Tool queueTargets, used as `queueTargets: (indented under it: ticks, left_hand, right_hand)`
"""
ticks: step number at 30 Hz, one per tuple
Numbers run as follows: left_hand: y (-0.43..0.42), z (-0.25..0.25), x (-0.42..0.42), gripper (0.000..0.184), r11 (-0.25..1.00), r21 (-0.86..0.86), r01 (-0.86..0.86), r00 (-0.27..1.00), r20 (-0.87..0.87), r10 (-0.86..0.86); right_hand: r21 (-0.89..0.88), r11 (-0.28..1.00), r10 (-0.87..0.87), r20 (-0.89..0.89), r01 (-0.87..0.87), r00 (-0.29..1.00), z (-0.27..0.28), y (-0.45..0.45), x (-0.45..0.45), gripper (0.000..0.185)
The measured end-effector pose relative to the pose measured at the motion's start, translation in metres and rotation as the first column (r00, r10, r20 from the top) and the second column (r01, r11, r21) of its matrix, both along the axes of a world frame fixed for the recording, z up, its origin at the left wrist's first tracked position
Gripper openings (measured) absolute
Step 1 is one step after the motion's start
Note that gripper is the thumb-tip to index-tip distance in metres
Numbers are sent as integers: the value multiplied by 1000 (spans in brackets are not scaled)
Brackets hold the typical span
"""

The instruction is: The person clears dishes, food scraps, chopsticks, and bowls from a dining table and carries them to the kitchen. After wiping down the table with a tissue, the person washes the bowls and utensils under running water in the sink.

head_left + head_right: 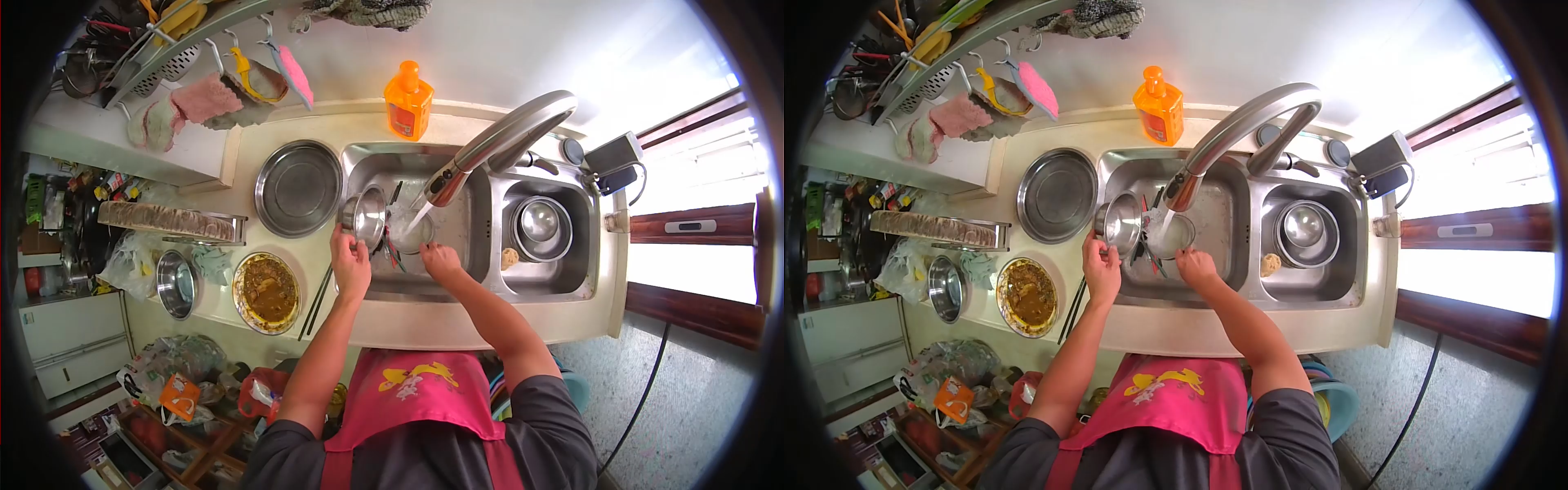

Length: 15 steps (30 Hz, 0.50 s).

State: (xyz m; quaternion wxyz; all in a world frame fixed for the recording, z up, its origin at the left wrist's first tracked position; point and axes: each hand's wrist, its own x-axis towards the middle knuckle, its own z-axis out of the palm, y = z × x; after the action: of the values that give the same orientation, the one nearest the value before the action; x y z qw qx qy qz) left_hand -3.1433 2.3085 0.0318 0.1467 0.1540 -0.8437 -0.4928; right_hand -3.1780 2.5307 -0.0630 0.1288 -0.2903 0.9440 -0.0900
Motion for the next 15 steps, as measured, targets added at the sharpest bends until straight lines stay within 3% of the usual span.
queueTargets:
  ticks: [5, 8, 9, 11, 14, 15]
  left_hand:
    - [-1, 4, -1, 17, 1000, -11, 10, 1000, -10, -10]
    - [-1, 5, -1, 18, 999, 11, 33, 999, -20, -33]
    - [-1, 6, -1, 18, 999, 16, 40, 999, -21, -40]
    - [0, 7, 0, 19, 999, 20, 40, 999, 31, -41]
    - [-2, -15, 2, 22, 998, -38, 51, 998, 51, -49]
    - [-2, -31, 2, 23, 996, -62, 71, 997, 47, -68]
  right_hand:
    - [-88, 994, -61, 60, 66, 996, 4, -28, -19, 19]
    - [-293, 928, -187, 168, 230, 968, -9, -30, -22, 18]
    - [-281, 848, -273, 496, 449, 825, -4, -27, -23, 18]
    - [-38, 634, -253, 934, 772, 254, 14, -15, -25, 18]
    - [114, 376, 72, 986, 919, -151, -7, 34, -5, 30]
    - [106, 328, 174, 970, 939, -170, -11, 46, 2, 37]
